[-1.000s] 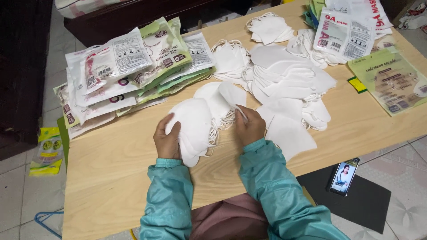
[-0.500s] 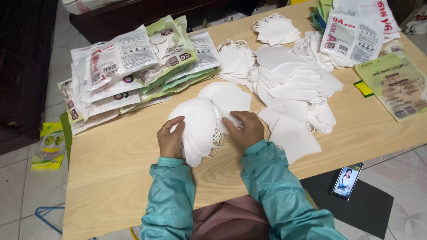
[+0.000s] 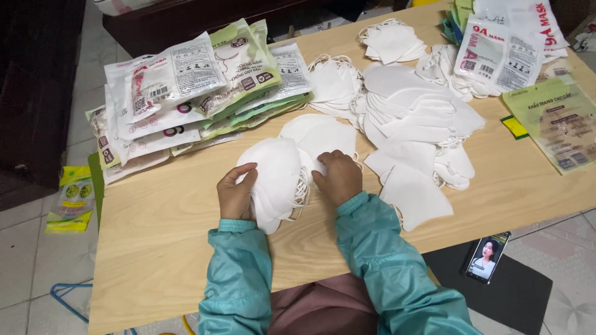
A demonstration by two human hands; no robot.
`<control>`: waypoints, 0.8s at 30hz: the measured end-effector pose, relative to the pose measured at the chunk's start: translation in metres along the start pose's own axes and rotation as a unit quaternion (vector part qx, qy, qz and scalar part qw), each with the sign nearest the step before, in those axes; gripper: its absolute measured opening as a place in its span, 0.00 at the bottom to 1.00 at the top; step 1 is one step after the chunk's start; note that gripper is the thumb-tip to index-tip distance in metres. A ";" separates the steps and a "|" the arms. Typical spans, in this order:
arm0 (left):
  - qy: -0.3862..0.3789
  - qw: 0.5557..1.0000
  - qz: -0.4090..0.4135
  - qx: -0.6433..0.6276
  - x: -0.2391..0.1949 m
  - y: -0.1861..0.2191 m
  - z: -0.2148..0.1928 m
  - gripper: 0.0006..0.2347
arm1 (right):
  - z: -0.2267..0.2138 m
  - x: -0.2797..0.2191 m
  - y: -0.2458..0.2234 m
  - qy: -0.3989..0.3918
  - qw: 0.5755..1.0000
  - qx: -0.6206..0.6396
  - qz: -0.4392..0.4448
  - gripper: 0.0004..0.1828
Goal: Folding individual white face masks and stacking them neatly on a wooden table.
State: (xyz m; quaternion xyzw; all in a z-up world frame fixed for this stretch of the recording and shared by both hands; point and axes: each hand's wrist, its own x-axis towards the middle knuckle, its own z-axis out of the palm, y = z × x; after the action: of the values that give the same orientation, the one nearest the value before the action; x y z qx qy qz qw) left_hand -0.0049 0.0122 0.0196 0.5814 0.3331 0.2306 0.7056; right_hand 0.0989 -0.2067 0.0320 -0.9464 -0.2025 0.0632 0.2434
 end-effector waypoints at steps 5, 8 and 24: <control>-0.004 1.000 0.002 0.002 0.004 -0.002 -0.004 0.09 | 0.019 0.010 0.023 0.016 1.000 0.024 -0.001 0.15; -0.003 1.000 0.004 0.000 0.006 -0.005 -0.005 0.09 | 0.032 0.023 0.048 0.050 0.996 0.078 0.009 0.10; 0.075 0.995 -0.024 0.065 -0.021 0.028 0.022 0.21 | 0.022 -0.013 -0.044 0.128 0.942 0.248 -0.187 0.11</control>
State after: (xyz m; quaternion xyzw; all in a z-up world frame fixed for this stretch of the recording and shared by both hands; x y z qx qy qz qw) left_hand -0.0011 -0.0113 0.0537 0.5993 0.4128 0.2344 0.6446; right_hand 0.0662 -0.1672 0.0349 -0.8011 -0.3206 -0.0571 0.5021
